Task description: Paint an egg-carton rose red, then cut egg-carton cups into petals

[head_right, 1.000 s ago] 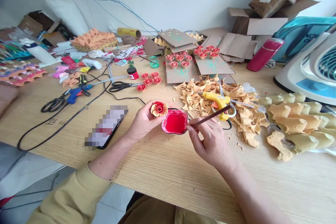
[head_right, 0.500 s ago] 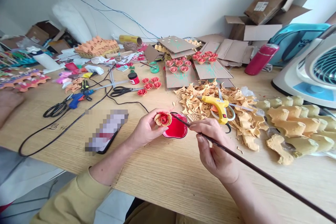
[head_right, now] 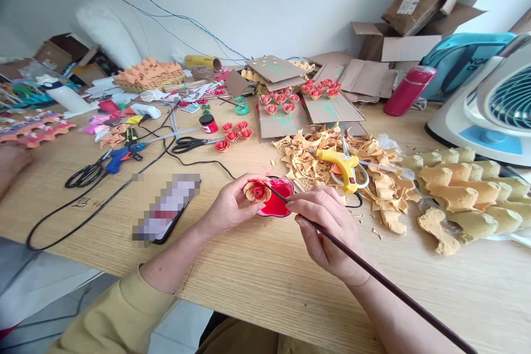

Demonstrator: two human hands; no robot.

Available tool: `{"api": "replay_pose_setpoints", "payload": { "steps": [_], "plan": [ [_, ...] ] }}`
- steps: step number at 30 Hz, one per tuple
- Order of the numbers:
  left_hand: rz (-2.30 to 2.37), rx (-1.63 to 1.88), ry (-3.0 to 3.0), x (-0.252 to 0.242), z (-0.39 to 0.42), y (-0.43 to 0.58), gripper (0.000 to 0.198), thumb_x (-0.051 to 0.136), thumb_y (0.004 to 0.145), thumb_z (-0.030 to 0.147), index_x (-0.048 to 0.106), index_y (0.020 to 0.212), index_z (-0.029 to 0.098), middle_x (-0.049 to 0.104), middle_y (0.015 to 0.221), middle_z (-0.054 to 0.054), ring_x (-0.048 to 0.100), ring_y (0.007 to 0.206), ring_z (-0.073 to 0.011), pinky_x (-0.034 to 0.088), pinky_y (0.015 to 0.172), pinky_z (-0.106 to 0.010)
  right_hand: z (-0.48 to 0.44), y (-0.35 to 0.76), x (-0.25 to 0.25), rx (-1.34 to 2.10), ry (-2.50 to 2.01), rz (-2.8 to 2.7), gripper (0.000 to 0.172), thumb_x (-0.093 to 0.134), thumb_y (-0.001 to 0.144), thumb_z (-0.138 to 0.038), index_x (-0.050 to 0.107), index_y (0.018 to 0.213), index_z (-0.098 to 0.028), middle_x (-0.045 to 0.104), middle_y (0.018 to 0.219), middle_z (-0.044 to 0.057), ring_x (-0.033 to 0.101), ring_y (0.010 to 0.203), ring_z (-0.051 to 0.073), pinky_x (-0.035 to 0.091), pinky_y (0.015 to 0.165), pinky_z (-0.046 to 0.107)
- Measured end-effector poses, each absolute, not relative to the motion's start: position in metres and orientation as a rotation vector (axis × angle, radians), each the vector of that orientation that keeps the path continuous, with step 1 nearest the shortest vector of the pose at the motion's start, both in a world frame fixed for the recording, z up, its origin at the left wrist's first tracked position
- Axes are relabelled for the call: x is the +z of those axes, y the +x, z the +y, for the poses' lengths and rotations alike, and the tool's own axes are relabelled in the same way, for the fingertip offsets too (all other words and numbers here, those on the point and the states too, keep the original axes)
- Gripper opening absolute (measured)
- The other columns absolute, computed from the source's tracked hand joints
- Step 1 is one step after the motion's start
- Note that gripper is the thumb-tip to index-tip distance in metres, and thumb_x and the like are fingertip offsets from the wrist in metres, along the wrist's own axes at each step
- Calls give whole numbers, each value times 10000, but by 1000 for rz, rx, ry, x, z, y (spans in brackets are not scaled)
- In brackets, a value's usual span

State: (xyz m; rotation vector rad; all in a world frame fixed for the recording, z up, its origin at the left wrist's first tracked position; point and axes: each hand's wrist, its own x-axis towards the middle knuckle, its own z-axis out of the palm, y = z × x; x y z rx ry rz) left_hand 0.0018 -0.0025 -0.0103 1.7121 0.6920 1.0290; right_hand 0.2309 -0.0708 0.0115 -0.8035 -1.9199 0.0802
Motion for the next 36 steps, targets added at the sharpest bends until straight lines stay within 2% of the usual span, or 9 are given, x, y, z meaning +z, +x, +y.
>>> {"api": "replay_pose_setpoints", "payload": {
  "steps": [7, 13, 17, 27, 36],
  "plan": [
    [706, 1026, 1714, -11, -2, 1, 439, 748, 785, 166, 633, 1208, 188, 667, 1302, -125, 627, 1236, -264, 510, 1011, -323, -72, 230, 11, 95, -786, -1840, 269, 509, 934, -112, 631, 1149, -220, 723, 1007, 101, 694, 909, 247, 540, 806, 445],
    [716, 1016, 1776, -14, -2, 1, 428, 771, 783, 210, 646, 1192, 195, 677, 1267, -131, 576, 1307, -296, 439, 1120, -405, -73, 228, 11, 97, -771, -1865, 282, 530, 927, -92, 617, 1166, -214, 715, 1033, 108, 686, 934, 247, 533, 824, 453],
    [712, 1010, 1795, -14, -1, 1, 405, 760, 793, 205, 655, 1184, 205, 682, 1255, -121, 573, 1308, -296, 421, 1136, -423, -73, 230, 12, 118, -785, -1901, 291, 525, 924, -85, 603, 1169, -221, 711, 1014, 101, 681, 931, 243, 533, 829, 463],
    [709, 1017, 1733, -11, -2, 2, 398, 738, 798, 181, 642, 1184, 175, 681, 1260, -126, 628, 1227, -270, 500, 1032, -341, -72, 231, 13, 81, -806, -1912, 305, 533, 894, -57, 613, 1146, -210, 715, 995, 96, 684, 900, 236, 520, 822, 444],
    [729, 998, 1742, -10, -1, 2, 421, 761, 799, 259, 639, 1186, 150, 687, 1216, -140, 656, 1172, -264, 530, 980, -331, -71, 233, 16, 84, -840, -1970, 305, 521, 910, -56, 584, 1163, -213, 694, 995, 89, 659, 891, 229, 495, 837, 439]
  ]
}}
